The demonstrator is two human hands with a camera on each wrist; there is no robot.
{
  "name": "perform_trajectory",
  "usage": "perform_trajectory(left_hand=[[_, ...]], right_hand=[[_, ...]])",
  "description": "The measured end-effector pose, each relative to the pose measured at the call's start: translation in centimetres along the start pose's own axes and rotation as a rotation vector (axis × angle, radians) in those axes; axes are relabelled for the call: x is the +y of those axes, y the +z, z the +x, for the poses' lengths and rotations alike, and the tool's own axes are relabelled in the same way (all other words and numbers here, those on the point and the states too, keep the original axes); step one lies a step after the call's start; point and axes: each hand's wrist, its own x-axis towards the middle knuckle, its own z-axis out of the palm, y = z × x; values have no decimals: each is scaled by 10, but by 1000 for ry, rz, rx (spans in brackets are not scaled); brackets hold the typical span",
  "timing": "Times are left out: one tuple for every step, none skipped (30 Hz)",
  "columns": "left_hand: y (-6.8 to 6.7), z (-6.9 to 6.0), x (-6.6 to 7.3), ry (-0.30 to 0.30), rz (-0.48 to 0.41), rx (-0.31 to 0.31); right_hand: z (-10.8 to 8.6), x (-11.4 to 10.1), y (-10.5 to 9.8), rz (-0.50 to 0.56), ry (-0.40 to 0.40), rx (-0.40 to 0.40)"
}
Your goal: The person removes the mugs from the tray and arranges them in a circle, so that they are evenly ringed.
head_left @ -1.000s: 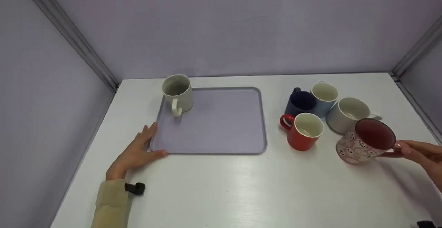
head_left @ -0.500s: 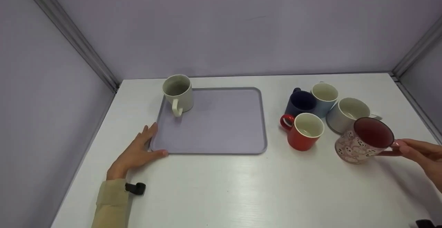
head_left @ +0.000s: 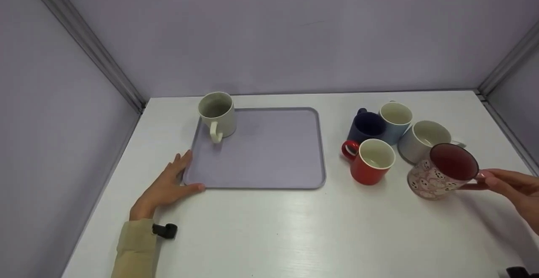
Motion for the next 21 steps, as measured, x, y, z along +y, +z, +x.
perform_trajectory(left_hand=[[0, 0, 0, -2, 0, 0], [0, 0, 1, -6, 0, 0], [0, 0, 1, -7, 3, 1], [0, 0, 1, -8, 6, 0], [0, -1, 1, -10, 8, 0], [0, -1, 1, -12, 12, -2], [0, -1, 2, -12, 15, -3], [0, -1, 2, -11, 19, -5], [0, 0, 2, -12, 22, -5], [0, 0, 2, -11, 23, -6], [-1, -1, 3, -11, 22, -6], [-1, -1, 3, -12, 19, -7], [-1, -1, 3, -13, 16, -7], [-1, -1, 3, -15, 14, -6], [-1, -1, 3, -18, 12, -6], [-1, -1, 3, -19, 11, -6], [-1, -2, 3, -20, 10, -5], [-1, -2, 2, -19, 10, -4], [-1, -2, 2, -17, 11, -4], [-1, -1, 2, -12, 14, -4], [-1, -1, 2, -6, 15, -4]], right_hand=[[0, 0, 0, 4, 0, 1], [0, 0, 0, 7, -3, 0], [1, 0, 0, 15, -3, 2], [1, 0, 0, 20, -6, 11], [1, -1, 0, 25, -8, 20], [2, -2, 0, 29, -8, 31], [2, -3, 0, 37, -8, 38], [2, -5, 0, 34, -6, 51], [3, -8, 0, 36, -6, 62], [4, -12, 0, 28, -13, 71], [5, -15, 0, 18, -28, 73], [6, -20, 1, 7, -46, 77], [8, -25, 2, -4, -69, 82], [10, -32, 4, -28, -95, 93], [12, -38, 5, -47, -122, 99], [15, -45, 7, -65, -153, 109], [17, -52, 9, -77, -182, 121], [19, -60, 12, -84, -201, 130], [21, -69, 15, -98, -219, 136], [23, -78, 17, -115, -248, 136], [26, -87, 21, -126, -273, 130]])
